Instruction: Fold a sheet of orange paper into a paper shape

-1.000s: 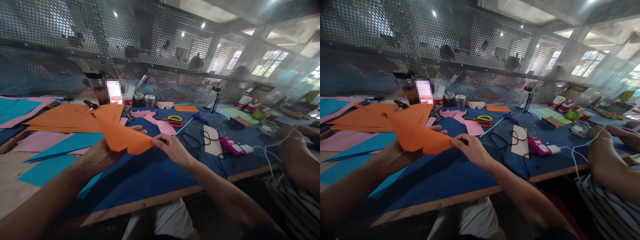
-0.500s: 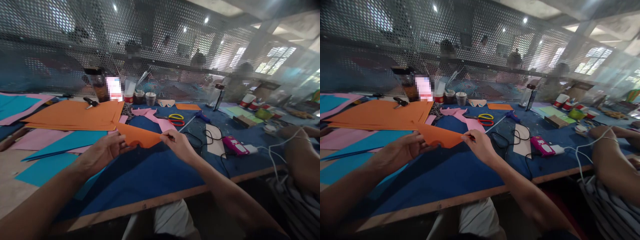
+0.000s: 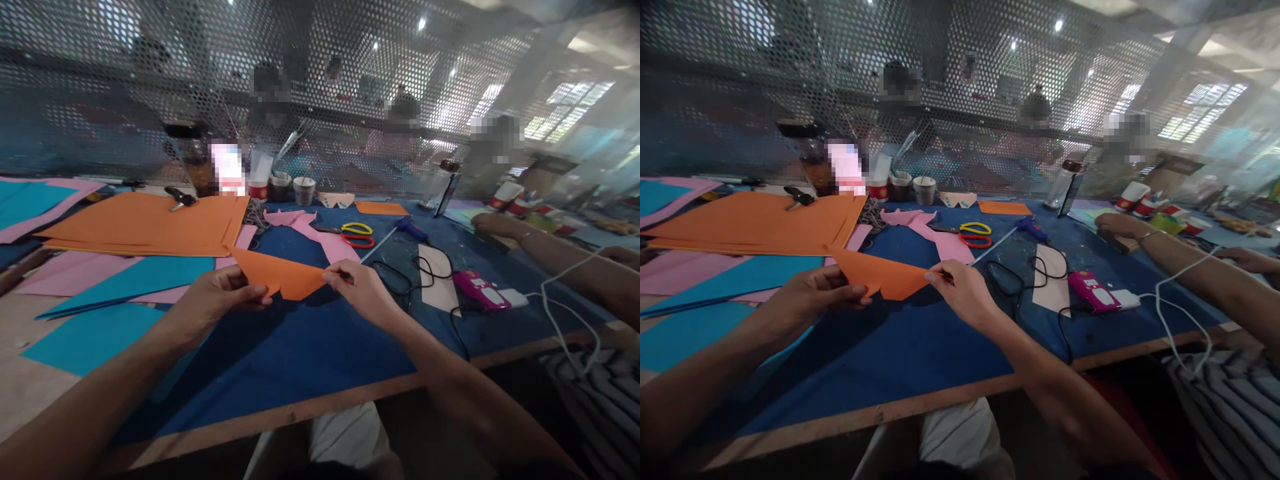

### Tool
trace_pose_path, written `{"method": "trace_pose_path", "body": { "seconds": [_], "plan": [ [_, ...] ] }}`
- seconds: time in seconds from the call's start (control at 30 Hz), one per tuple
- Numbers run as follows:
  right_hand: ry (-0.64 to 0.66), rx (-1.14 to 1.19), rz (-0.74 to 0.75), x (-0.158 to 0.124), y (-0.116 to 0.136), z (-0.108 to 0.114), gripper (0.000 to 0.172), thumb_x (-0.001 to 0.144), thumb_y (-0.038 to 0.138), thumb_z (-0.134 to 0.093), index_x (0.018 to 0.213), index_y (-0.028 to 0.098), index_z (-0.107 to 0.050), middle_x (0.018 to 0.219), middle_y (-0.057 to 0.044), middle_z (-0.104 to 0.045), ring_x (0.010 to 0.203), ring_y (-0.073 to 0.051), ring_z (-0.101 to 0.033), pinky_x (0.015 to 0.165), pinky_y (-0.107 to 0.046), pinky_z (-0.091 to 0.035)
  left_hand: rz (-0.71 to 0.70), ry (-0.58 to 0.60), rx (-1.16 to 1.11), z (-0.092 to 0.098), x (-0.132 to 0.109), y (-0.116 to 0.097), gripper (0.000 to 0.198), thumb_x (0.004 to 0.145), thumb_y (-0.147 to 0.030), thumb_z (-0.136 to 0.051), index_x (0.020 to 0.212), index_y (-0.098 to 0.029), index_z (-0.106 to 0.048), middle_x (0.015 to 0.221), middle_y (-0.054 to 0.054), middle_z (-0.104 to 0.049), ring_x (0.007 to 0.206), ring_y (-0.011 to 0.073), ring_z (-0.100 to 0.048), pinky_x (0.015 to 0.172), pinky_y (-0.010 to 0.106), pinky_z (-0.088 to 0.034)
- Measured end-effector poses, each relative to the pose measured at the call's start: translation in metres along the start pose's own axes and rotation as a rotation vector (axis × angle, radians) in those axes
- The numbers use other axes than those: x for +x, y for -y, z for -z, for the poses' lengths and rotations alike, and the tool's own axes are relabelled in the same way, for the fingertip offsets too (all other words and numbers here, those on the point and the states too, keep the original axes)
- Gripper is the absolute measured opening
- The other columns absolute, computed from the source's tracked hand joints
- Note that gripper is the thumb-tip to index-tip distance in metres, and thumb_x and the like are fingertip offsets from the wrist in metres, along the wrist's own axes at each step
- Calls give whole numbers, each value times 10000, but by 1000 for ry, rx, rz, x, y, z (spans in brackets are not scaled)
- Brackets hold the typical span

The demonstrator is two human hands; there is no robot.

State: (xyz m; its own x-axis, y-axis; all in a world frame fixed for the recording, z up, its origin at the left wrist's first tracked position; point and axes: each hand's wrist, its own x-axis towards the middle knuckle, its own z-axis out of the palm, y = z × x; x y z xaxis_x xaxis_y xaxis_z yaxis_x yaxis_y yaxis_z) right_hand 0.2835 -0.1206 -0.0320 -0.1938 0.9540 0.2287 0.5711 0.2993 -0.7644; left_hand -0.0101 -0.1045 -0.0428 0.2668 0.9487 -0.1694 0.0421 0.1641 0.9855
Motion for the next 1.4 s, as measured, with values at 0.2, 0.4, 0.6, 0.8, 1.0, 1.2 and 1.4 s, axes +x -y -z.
{"method": "trace_pose_path", "body": {
  "seconds": [0.2,0.4,0.6,0.8,1.0,1.2,1.4],
  "plan": [
    [35,28,-33,-1,2,3,236,1008,409,-625,970,217,-756,943,-26,-763,862,-186,-679,777,-295,-468,9,2,2,-2,1,0,395,728,-391,-958,1031,-194,-800,983,51,-831,861,198,-790,804,281,-658],
    [95,79,-70,-1,2,5,286,1010,423,-602,887,203,-736,754,6,-692,728,-155,-628,712,-283,-438,14,12,-24,-7,0,-2,408,691,-411,-968,1000,-198,-807,985,73,-833,870,230,-795,838,346,-677],
    [91,102,-100,-1,-3,5,241,970,413,-653,945,201,-766,820,-9,-731,755,-157,-655,717,-277,-462,40,-33,-77,-10,-2,-6,467,720,-441,-942,1091,-198,-796,1089,97,-822,1021,279,-781,872,364,-673],
    [91,101,-94,-1,0,5,190,946,364,-681,957,200,-776,891,-23,-761,788,-161,-676,755,-287,-482,26,-94,-119,-6,0,-6,428,743,-459,-930,1052,-203,-783,1152,68,-808,1046,243,-762,880,322,-663],
    [104,103,-98,-3,0,5,260,972,422,-640,926,195,-757,781,-15,-720,713,-160,-648,690,-284,-468,57,-34,-107,-13,-4,-8,482,654,-360,-989,1076,-217,-806,1101,97,-823,1012,288,-789,903,384,-676],
    [118,99,-76,-3,1,8,306,998,454,-606,911,193,-741,778,-14,-712,726,-161,-640,693,-280,-455,65,4,-100,-13,-5,-8,429,699,-381,-964,1065,-210,-819,1141,99,-820,1019,277,-789,911,361,-679],
    [114,86,-81,-5,5,8,278,998,419,-613,901,190,-737,760,-10,-710,715,-153,-630,673,-270,-434,46,3,-111,-11,-3,-5,428,728,-366,-950,1109,-232,-807,1164,90,-817,1029,266,-788,889,331,-677]
  ]
}}
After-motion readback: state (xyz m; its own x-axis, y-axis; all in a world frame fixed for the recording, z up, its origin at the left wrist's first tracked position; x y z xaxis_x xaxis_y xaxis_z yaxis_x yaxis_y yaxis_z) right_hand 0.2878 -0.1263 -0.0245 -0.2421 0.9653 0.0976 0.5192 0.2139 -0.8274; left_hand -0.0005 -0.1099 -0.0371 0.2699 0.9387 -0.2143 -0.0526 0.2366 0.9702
